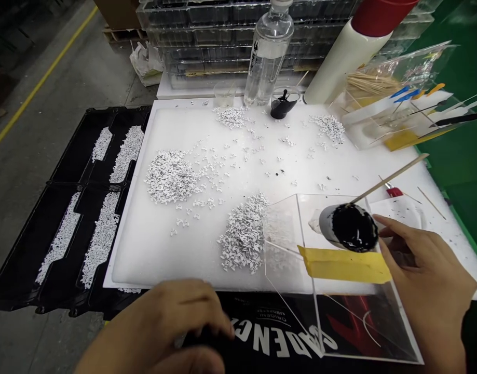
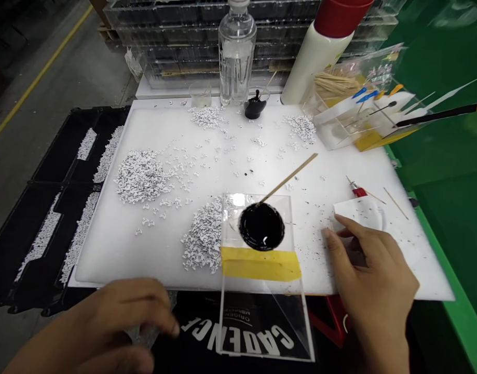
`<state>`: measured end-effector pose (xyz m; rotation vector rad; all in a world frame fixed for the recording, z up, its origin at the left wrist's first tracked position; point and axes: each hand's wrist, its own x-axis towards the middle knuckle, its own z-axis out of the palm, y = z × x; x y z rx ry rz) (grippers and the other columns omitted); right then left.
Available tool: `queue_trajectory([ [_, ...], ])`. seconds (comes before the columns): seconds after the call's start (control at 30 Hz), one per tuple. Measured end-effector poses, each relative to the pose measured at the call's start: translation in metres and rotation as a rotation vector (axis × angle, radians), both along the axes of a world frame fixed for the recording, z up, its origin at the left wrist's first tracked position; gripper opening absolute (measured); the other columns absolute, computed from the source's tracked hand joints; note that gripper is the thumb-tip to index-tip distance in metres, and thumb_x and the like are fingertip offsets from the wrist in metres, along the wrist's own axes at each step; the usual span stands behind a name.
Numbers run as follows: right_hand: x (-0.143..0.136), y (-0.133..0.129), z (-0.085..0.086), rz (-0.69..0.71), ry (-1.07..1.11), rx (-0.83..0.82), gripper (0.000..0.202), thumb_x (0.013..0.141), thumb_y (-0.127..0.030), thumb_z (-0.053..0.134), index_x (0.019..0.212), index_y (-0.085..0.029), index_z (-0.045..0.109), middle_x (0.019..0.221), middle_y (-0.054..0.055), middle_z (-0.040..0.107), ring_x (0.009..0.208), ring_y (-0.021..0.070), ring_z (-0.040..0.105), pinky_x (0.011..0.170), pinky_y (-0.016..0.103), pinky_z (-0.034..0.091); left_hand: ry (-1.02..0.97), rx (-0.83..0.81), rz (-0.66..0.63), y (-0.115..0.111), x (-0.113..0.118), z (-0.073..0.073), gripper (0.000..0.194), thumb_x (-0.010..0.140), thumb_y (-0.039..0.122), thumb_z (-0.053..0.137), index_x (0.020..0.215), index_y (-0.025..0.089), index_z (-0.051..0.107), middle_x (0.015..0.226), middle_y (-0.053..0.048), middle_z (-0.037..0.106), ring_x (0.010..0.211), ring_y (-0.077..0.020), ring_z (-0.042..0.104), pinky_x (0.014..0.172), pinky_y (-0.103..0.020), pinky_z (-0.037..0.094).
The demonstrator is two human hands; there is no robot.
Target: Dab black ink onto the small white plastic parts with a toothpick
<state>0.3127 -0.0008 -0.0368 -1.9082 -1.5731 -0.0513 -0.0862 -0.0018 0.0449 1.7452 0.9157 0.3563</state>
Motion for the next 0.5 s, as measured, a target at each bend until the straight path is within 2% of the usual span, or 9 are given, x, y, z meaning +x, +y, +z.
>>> queue_trajectory([
  [0.17,-0.006,0.001,0.005,-0.034,-0.007,-0.031,0.051,0.107,-0.062,0.057,0.139,-0.028,0.078,0.1,0.012,0.074,0.086,0.0338,0.066,0.083,0.053,0.052,0.256,0.137,0.342,0.01,0.014,-0.014,0.028,0.109,0.054,0.065,0.104,0.031,0.079,0.094,0.003,0.08,0.08,-0.0172,0.077,0.071,-0.025,0.058],
  [0.27,-0.006,0.001,0.003,-0.023,-0.016,0.014,0.047,0.106,-0.062,0.062,0.129,-0.026,0.082,0.097,0.011,0.075,0.083,0.0308,0.068,0.079,0.049,0.054,0.347,0.231,0.517,0.013,0.022,-0.024,0.026,0.109,0.052,0.065,0.104,0.029,0.077,0.094,0.002,0.078,0.079,-0.0191,0.073,0.069,-0.028,0.056],
  [0.37,-0.002,0.001,-0.001,0.0,-0.046,0.067,0.044,0.104,-0.061,0.067,0.117,-0.023,0.085,0.095,0.009,0.078,0.082,0.0272,0.072,0.075,0.043,0.055,0.373,0.284,0.57,0.015,0.029,-0.031,0.019,0.108,0.047,0.067,0.11,0.031,0.076,0.1,0.002,0.077,0.084,-0.0201,0.073,0.073,-0.03,0.058],
  [0.5,0.0,0.003,-0.003,0.024,-0.073,0.106,0.039,0.105,-0.051,0.071,0.115,-0.016,0.085,0.098,0.01,0.079,0.081,0.0236,0.073,0.079,0.041,0.058,0.376,0.303,0.555,0.016,0.034,-0.034,0.015,0.108,0.041,0.065,0.11,0.033,0.077,0.106,0.002,0.077,0.087,-0.0201,0.075,0.075,-0.03,0.059],
])
